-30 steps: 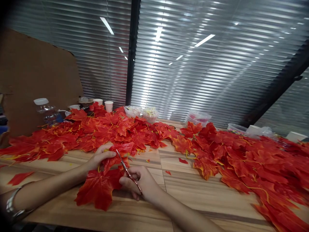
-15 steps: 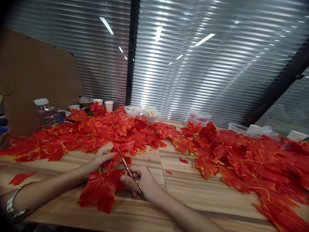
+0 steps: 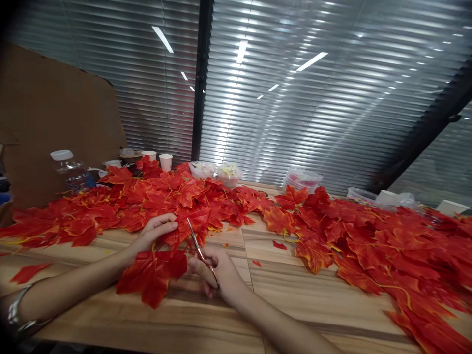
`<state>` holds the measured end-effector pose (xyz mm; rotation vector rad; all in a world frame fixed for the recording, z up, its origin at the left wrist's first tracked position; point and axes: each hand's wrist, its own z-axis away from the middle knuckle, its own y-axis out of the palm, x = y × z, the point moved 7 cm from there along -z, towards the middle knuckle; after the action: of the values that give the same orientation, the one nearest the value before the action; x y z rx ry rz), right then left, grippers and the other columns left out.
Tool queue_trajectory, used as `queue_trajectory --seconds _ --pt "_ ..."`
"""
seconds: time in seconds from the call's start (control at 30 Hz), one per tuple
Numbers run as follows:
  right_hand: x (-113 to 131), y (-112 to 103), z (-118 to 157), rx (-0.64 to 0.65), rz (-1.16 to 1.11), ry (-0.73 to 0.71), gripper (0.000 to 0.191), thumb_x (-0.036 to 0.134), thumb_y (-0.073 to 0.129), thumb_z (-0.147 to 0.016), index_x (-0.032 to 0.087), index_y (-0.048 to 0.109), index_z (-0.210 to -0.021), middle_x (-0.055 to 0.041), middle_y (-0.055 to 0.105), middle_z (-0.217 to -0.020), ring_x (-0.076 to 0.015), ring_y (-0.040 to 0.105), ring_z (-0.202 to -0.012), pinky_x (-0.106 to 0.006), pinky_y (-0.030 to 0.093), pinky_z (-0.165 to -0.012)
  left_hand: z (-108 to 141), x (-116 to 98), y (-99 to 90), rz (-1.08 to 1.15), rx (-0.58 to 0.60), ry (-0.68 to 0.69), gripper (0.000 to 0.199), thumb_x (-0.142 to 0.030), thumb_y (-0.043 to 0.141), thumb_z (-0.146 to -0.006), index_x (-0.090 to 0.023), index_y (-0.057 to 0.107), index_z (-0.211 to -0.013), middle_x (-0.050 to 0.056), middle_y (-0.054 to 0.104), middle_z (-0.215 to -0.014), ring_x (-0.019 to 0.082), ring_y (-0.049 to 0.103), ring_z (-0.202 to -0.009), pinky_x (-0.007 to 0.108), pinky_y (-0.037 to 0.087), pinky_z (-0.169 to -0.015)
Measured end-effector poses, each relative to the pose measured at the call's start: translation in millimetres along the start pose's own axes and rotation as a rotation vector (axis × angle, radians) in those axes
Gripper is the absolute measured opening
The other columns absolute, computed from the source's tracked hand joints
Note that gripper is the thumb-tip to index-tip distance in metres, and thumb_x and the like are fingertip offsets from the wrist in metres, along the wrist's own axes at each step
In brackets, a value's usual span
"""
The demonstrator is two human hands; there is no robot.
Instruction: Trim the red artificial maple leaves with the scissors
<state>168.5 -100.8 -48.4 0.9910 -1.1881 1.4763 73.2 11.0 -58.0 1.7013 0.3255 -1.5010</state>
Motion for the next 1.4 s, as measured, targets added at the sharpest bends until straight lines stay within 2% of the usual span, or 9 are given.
queue_trajectory --seconds 0.2,0.5,0.67,0.8,0.97,1.1,1.27,1.4 --pt "6.6 1.6 1.9 0.125 0.028 -0.077 0.05 0.063 0.049 -0.074 0.012 0.053 -0.074 0.0065 0.04 -0.041 -0.0048 0.036 -0.031 -0.015 0.024 -0.033 0.2 -10.1 0.8 -0.187 0.054 0.097 0.023 -0.034 0.061 -0.073 -0.015 0.049 -0.067 -0.005 0.044 -0.057 0.007 0.039 -0.053 0.018 0.03 -0.05" --pt "8.7 5.9 6.0 0.21 0.13 -0.026 0.052 0.063 0.04 -0.079 0.012 0.052 -0.079 0.0038 0.045 -0.047 -0.007 0.042 -0.04 -0.016 0.028 -0.041 5.6 -17.4 2.9 -0.393 0.059 0.241 0.024 -0.037 0.057 -0.076 -0.015 0.051 -0.068 -0.003 0.046 -0.062 0.009 0.04 -0.058 0.02 0.032 -0.055" --pt "16.2 8.6 9.3 0.258 0.145 -0.039 0.054 0.063 0.037 -0.08 0.011 0.052 -0.084 0.0012 0.049 -0.055 -0.0077 0.045 -0.047 -0.017 0.03 -0.045 4.8 -21.4 1.0 -0.48 0.028 0.264 0.025 -0.037 0.056 -0.075 -0.015 0.05 -0.065 -0.003 0.044 -0.062 0.01 0.04 -0.059 0.02 0.032 -0.055" --pt "16.4 7.2 7.8 0.237 0.143 -0.064 0.055 0.063 0.036 -0.081 0.011 0.055 -0.082 0.0028 0.046 -0.049 -0.0062 0.041 -0.041 -0.016 0.028 -0.041 2.7 -18.7 -4.4 -0.396 -0.018 0.233 0.023 -0.035 0.058 -0.074 -0.016 0.049 -0.066 -0.004 0.042 -0.06 0.009 0.039 -0.059 0.019 0.031 -0.055" --pt "12.7 5.6 5.0 0.184 0.095 -0.041 0.055 0.065 0.044 -0.075 0.011 0.055 -0.075 0.0057 0.041 -0.044 -0.0042 0.036 -0.033 -0.014 0.025 -0.034 2.5 -14.2 -3.5 -0.334 0.009 0.177 0.025 -0.037 0.059 -0.074 -0.016 0.049 -0.067 -0.004 0.044 -0.06 0.009 0.038 -0.057 0.019 0.03 -0.053" --pt "8.6 2.9 4.5 0.143 0.101 -0.004 0.048 0.061 0.05 -0.075 0.013 0.053 -0.074 0.0068 0.04 -0.043 -0.004 0.035 -0.032 -0.014 0.025 -0.032 2.7 -15.1 -4.3 -0.337 -0.004 0.187 0.024 -0.037 0.059 -0.073 -0.015 0.05 -0.068 -0.004 0.045 -0.061 0.01 0.04 -0.058 0.02 0.031 -0.055" --pt "13.4 6.5 4.4 0.176 0.094 -0.041 0.055 0.067 0.044 -0.073 0.013 0.052 -0.073 0.0057 0.043 -0.041 -0.0047 0.037 -0.033 -0.015 0.026 -0.034 2.2 -13.0 0.6 -0.388 0.059 0.202 0.025 -0.037 0.057 -0.074 -0.015 0.05 -0.066 -0.003 0.044 -0.061 0.01 0.04 -0.059 0.02 0.031 -0.055" --pt "12.1 5.4 3.1 0.151 0.087 -0.057 0.052 0.065 0.047 -0.074 0.013 0.052 -0.073 0.0065 0.041 -0.041 -0.0042 0.036 -0.031 -0.014 0.026 -0.033 4.3 -14.3 3.7 -0.452 0.066 0.223 0.026 -0.039 0.057 -0.074 -0.015 0.051 -0.064 -0.003 0.042 -0.059 0.01 0.039 -0.057 0.02 0.03 -0.053"
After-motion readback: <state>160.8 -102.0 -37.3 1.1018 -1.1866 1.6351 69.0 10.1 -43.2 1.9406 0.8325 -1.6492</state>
